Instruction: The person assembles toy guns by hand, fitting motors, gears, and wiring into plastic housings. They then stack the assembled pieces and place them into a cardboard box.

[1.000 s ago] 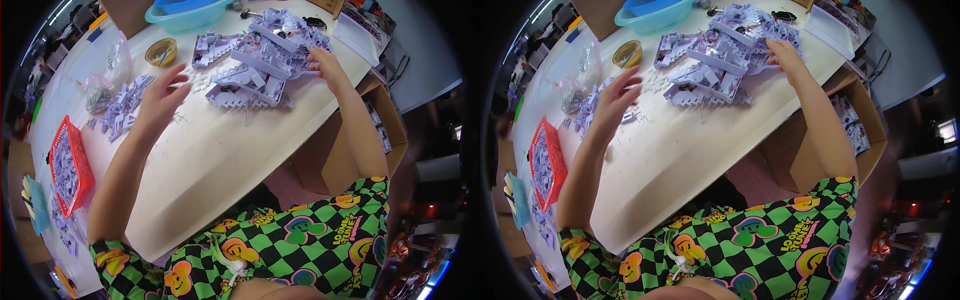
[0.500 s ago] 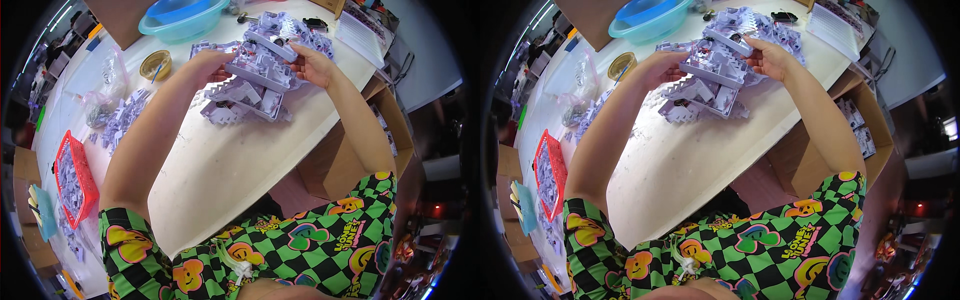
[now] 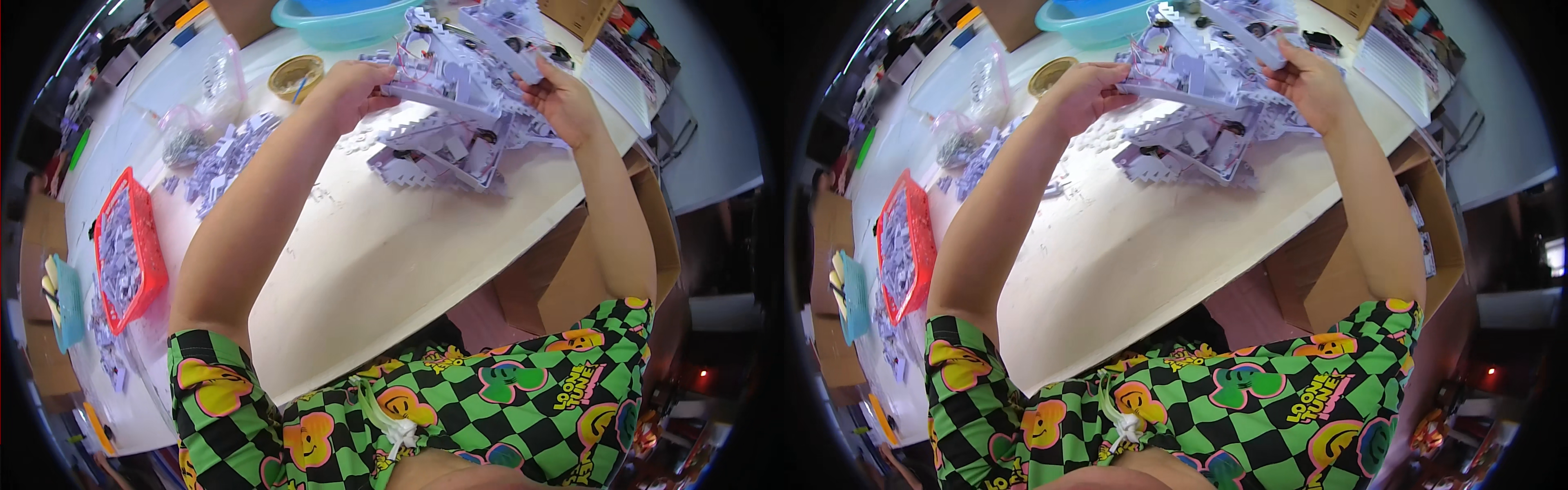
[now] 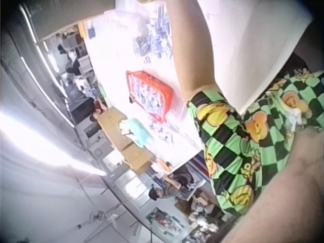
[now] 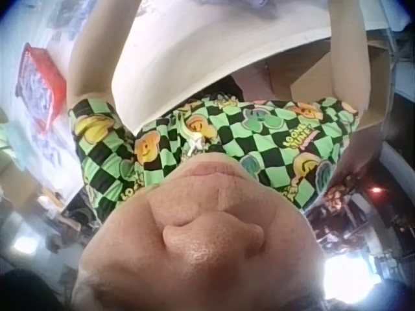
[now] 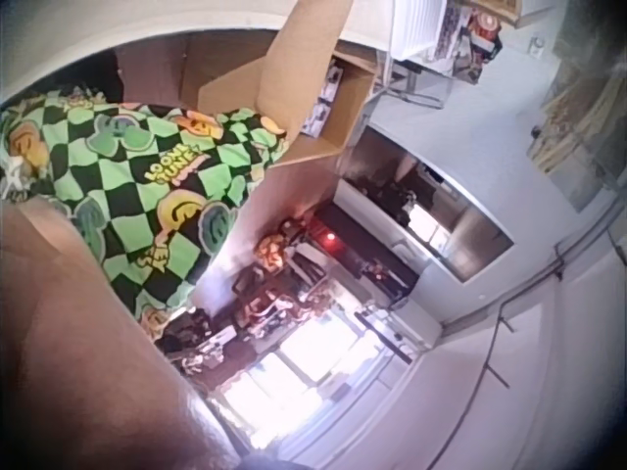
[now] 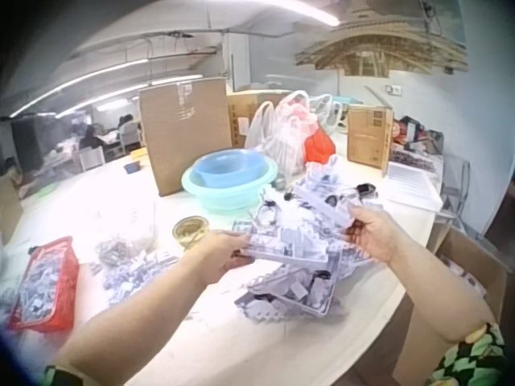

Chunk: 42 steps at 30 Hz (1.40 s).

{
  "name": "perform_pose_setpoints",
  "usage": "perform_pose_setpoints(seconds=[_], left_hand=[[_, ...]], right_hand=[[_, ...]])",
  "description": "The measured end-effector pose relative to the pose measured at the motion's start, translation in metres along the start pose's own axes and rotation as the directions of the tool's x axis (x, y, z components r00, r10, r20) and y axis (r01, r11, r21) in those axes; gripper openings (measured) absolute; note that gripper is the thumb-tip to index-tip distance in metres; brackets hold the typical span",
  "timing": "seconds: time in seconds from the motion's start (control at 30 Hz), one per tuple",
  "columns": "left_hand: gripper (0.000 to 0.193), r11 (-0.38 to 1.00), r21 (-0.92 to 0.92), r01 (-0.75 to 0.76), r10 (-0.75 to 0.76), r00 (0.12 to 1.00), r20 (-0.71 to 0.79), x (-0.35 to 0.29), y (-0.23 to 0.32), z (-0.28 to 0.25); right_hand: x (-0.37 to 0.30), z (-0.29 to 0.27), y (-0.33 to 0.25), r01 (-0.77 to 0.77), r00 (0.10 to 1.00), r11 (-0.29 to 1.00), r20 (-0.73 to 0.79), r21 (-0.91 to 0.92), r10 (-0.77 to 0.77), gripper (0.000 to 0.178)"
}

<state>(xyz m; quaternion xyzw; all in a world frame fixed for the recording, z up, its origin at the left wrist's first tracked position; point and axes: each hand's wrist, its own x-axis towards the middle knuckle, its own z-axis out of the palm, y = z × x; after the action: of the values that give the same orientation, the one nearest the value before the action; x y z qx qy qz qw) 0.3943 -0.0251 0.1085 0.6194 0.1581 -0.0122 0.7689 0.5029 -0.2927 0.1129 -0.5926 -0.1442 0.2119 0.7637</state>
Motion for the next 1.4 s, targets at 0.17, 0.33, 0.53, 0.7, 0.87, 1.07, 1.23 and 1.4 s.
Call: perform_pose_setpoints(seconds=[0.17, 0.33, 0.53, 0.7, 0.87, 1.07, 1.23, 1.4], left_hand=[[0.027, 0.997, -0.042, -0.068, 0.063, 0.991, -0.114, -0.072, 0.007, -0.068], [0.032, 0.993, -0.037, -0.114, 0.107, 0.98, -0.165, -0.193, -0.007, -0.128], [0.032, 0.966, -0.051, -0.252, 0.178, 0.799, -0.575, -0.385, -0.044, -0.205], [0.028, 0.939, 0.049, -0.342, 0.204, 0.437, -0.876, -0.516, -0.049, -0.306], [0.021, 0.89, 0.132, -0.437, 0.173, 0.054, -0.984, -0.532, -0.088, -0.399], [0.019, 0.726, 0.072, -0.684, -0.024, -0.13, -0.991, -0.458, -0.108, -0.47], [0.022, 0.636, 0.064, -0.769, -0.121, -0.181, -0.976, -0.436, -0.102, -0.493], [0.03, 0.687, 0.058, -0.724, -0.088, -0.162, -0.983, -0.397, -0.109, -0.528]], right_hand=[[-0.013, 0.041, 0.002, 0.016, 0.99, 1.0, 0.137, -0.011, -0.014, 0.031], [-0.053, 0.065, 0.011, -0.022, 0.974, 1.0, 0.224, -0.003, 0.023, 0.033], [-0.099, 0.143, 0.033, -0.051, 0.836, 0.991, 0.538, -0.126, 0.112, 0.031], [-0.127, 0.226, 0.035, -0.054, 0.772, 0.978, 0.612, -0.202, 0.169, 0.025], [-0.127, 0.24, 0.071, -0.194, 0.615, 0.958, 0.735, -0.211, 0.286, 0.023], [-0.152, 0.257, 0.081, -0.285, 0.516, 0.889, 0.724, -0.359, 0.458, 0.035], [-0.161, 0.273, 0.081, -0.298, 0.492, 0.856, 0.701, -0.422, 0.516, 0.037], [-0.159, 0.295, 0.084, -0.308, 0.502, 0.837, 0.67, -0.452, 0.547, 0.034]])
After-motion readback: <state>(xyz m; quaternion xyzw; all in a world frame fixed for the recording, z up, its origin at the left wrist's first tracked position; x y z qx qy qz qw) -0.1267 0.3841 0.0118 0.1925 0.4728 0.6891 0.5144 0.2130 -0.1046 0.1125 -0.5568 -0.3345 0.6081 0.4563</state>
